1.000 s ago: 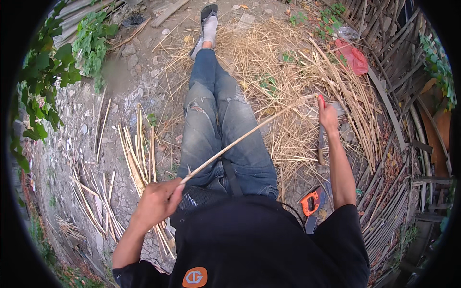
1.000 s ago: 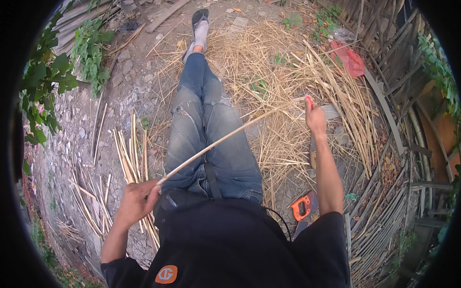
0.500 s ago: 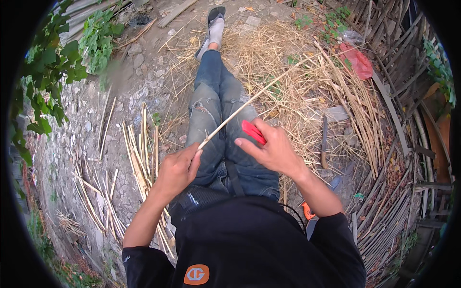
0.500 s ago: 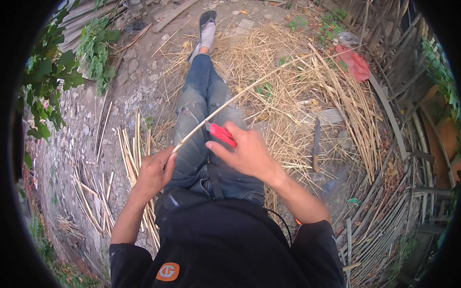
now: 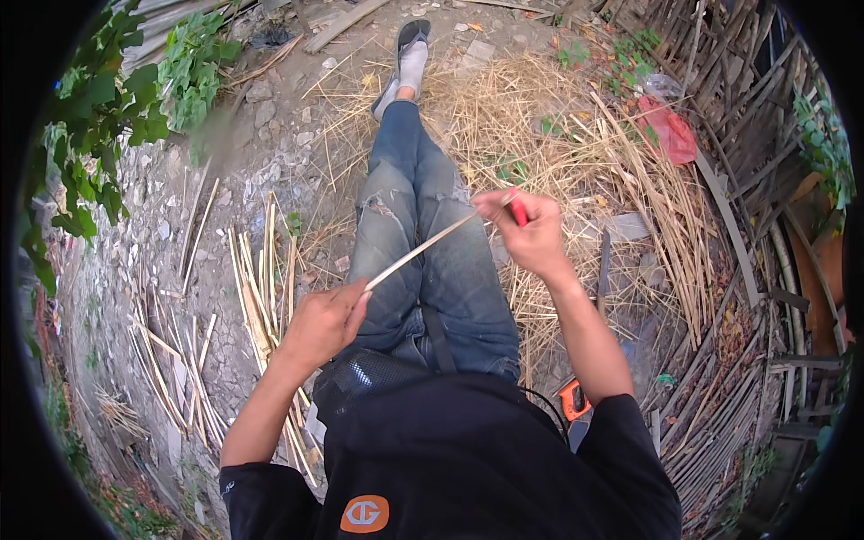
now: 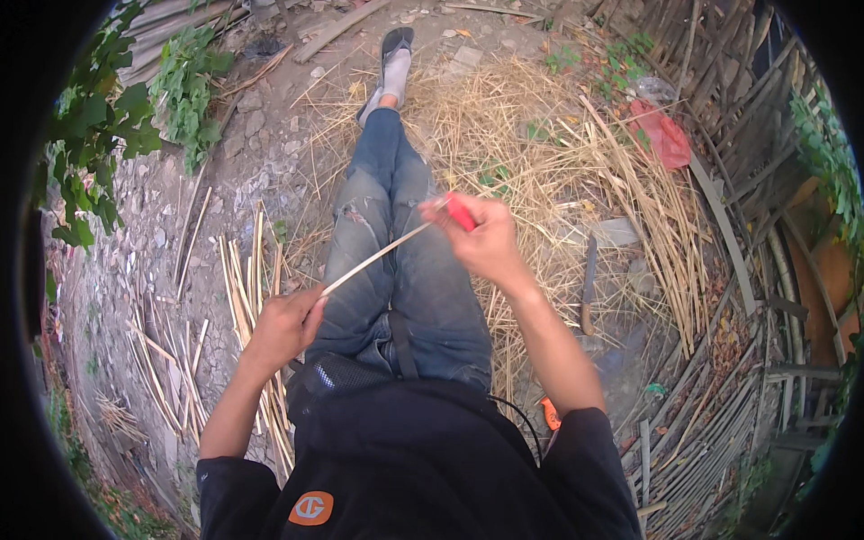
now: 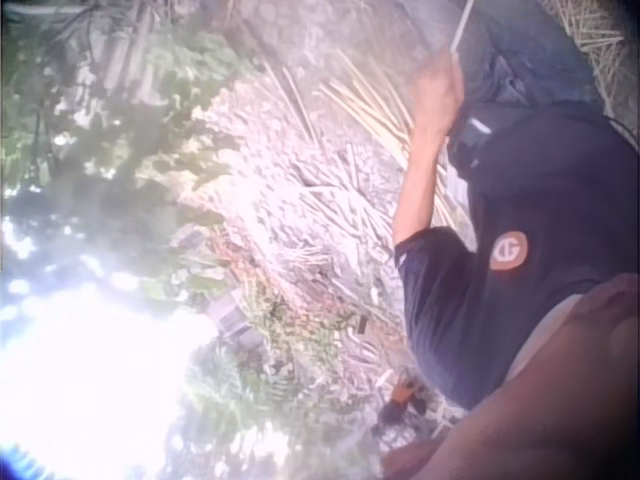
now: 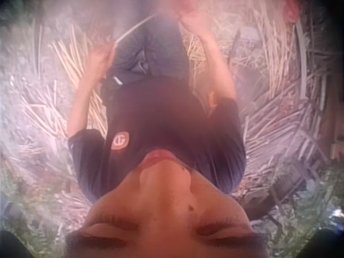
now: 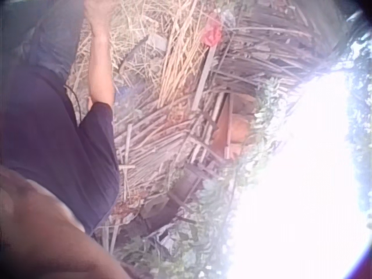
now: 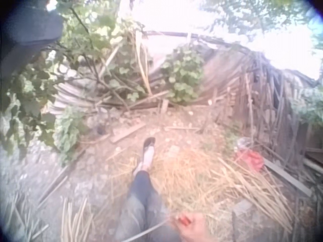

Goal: The person sits on the ground and uses a red knife to shave and smooth thin bamboo sticks. They hold the sticks with one hand and scrape along their length with the knife, occasionally rotating the sticks to work on different sides.

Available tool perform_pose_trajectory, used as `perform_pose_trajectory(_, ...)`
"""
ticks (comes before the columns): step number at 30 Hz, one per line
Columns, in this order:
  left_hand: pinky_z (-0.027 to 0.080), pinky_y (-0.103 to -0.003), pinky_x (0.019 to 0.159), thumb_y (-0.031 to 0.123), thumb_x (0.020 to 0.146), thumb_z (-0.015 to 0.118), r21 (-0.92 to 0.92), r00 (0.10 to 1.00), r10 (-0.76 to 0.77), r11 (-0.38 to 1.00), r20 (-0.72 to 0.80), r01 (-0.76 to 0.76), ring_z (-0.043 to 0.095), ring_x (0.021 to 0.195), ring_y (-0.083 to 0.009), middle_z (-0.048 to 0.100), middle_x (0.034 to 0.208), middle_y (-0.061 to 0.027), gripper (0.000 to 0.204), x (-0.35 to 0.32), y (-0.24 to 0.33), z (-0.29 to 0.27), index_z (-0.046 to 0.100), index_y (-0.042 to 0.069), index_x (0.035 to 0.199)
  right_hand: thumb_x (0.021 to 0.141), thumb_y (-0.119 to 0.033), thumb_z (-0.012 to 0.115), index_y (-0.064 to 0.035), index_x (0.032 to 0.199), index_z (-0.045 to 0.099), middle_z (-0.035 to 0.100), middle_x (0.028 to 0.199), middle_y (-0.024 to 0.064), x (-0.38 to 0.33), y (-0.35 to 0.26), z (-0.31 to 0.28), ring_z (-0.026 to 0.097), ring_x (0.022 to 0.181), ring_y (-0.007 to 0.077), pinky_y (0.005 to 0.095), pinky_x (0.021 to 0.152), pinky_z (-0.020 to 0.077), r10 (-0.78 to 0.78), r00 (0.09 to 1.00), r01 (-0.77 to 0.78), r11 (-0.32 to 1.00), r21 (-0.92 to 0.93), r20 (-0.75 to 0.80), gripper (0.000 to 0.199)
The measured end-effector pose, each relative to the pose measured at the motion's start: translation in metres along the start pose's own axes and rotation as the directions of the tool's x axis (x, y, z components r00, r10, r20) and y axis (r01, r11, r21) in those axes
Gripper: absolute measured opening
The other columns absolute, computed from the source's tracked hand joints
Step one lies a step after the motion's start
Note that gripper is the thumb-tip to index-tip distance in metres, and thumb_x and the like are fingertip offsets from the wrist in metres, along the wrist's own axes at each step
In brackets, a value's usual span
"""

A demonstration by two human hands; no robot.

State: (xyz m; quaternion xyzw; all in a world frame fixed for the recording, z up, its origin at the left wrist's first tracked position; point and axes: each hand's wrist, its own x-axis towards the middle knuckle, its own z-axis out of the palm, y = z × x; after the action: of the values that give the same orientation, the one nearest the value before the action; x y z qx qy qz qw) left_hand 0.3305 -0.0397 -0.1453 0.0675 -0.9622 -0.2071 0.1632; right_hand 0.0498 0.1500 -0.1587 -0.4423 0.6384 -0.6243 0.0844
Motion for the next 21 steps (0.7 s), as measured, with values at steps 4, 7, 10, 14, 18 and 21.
perform_pose_trajectory(4, 0.055, -0.043, 0.062, 0.005, 0.094, 0.072, 0.007, 1.000, -0.006, 1.000, -0.030, 0.006, 0.070, 0.068, -0.0366, 0.070, 0.080, -0.0186, 0.021, -0.017, -0.015, -0.007, 0.071, -0.002, 0.114, 0.099, -0.023, 0.077, 0.0014, 0.103, 0.079, 0.068, 0.073, -0.0003, 0.018, 0.030, -0.045, 0.055, 0.067, 0.0060, 0.0260, 0.063, 0.0441, 0.149, 0.885, -0.147, 0.988, 0.039, -0.442, 0.025)
perform_pose_trajectory(7, 0.056, -0.045, 0.062, 0.008, 0.095, 0.072, -0.005, 0.998, 0.056, 0.998, -0.029, -0.056, 0.070, 0.068, -0.0369, 0.071, 0.082, -0.0179, 0.021, -0.026, -0.030, -0.008, 0.069, -0.001, 0.114, 0.099, -0.025, 0.078, 0.0010, 0.101, 0.079, 0.060, 0.065, -0.0035, 0.024, 0.049, -0.083, 0.047, 0.061, 0.0052, 0.0271, 0.057, 0.0374, 0.080, 0.855, -0.197, 0.964, -0.177, -0.513, 0.026)
perform_pose_trajectory(10, 0.056, -0.045, 0.062, 0.009, 0.096, 0.072, 0.015, 0.997, 0.055, 0.998, 0.046, -0.056, 0.070, 0.067, -0.0371, 0.071, 0.083, -0.0176, 0.020, -0.026, -0.029, -0.013, 0.068, -0.001, 0.112, 0.097, -0.026, 0.080, -0.0006, 0.098, 0.080, 0.051, 0.057, -0.0046, 0.026, 0.052, -0.087, 0.040, 0.056, 0.0064, 0.0286, 0.054, 0.0339, 0.006, 0.862, -0.231, 0.894, -0.383, -0.506, 0.025)
perform_pose_trajectory(14, 0.055, -0.045, 0.060, 0.011, 0.096, 0.073, -0.022, 0.995, 0.104, 0.994, 0.006, -0.104, 0.069, 0.065, -0.0369, 0.070, 0.081, -0.0171, 0.019, -0.024, -0.029, -0.012, 0.068, -0.001, 0.110, 0.094, -0.031, 0.083, -0.0003, 0.093, 0.079, 0.053, 0.058, -0.0037, 0.039, 0.060, -0.083, 0.043, 0.058, 0.0078, 0.0290, 0.055, 0.0346, 0.019, 0.850, -0.283, 0.859, -0.427, -0.526, 0.031)
perform_pose_trajectory(18, 0.055, -0.046, 0.059, 0.010, 0.098, 0.070, 0.006, 0.998, 0.017, 1.000, 0.064, -0.018, 0.068, 0.065, -0.0375, 0.069, 0.079, -0.0174, 0.014, -0.031, -0.031, -0.023, 0.069, 0.000, 0.107, 0.091, -0.026, 0.084, -0.0009, 0.083, 0.078, 0.057, 0.056, -0.0015, 0.058, 0.092, -0.099, 0.046, 0.054, 0.0103, 0.0338, 0.054, 0.0348, -0.040, 0.749, -0.315, 0.857, -0.408, -0.661, 0.027)
perform_pose_trajectory(21, 0.054, -0.047, 0.059, 0.009, 0.100, 0.066, 0.040, 0.985, -0.147, 0.989, 0.088, 0.144, 0.068, 0.066, -0.0382, 0.068, 0.078, -0.0177, 0.011, -0.079, -0.066, -0.046, 0.069, 0.001, 0.106, 0.088, -0.030, 0.083, 0.0014, 0.074, 0.073, 0.065, 0.061, 0.0105, 0.039, 0.147, -0.258, 0.056, 0.057, 0.0234, 0.0460, 0.063, 0.0454, 0.040, 0.322, -0.567, 0.808, -0.159, -0.946, 0.035)
